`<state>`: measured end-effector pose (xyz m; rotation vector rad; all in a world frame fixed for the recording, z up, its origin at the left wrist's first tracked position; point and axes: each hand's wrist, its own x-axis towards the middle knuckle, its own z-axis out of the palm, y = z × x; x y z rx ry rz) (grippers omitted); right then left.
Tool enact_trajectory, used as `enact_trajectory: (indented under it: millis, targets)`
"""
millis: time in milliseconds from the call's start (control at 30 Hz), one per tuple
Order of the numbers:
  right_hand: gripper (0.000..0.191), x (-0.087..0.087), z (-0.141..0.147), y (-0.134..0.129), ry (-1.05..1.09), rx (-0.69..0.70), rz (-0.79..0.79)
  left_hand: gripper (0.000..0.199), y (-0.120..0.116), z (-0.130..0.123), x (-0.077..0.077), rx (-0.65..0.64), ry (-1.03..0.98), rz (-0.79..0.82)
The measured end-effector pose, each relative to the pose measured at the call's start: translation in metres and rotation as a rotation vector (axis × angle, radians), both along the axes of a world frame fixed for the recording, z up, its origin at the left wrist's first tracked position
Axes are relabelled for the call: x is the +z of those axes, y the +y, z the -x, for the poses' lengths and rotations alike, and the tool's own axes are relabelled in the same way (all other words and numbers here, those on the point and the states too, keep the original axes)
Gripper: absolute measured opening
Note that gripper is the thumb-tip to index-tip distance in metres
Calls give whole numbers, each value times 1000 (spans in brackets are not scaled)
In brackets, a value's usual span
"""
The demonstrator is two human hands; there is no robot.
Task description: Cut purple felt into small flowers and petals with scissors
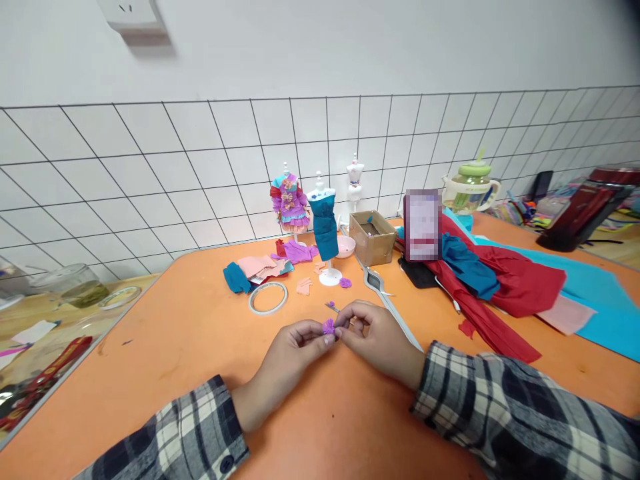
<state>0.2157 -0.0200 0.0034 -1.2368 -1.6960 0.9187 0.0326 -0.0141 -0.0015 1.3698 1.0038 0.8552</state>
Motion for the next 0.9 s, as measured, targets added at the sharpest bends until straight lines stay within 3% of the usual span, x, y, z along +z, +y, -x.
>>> enact_trajectory:
  millis: [167,267,367,600,767,900]
  targets:
    - [31,4,-4,-3,4,103,-45,28,-1,0,3,-78,75,-27]
    - [17,2,-5,1,-38,139,-75,28,-2,0,5,-129,115,-63]
    - [7,-2,-5,5,-9,122,-46,30,-1,0,5,-89,141,-76]
    - [16,0,-3,3,188,166,298,26,2,2,3,-21,141,-134]
    - [17,-4,-4,6,180,159,212,25,1,3,3,-93,152,-157]
    - [15,-9,-4,7,185,128,235,24,2,3,1,-64,183,-189]
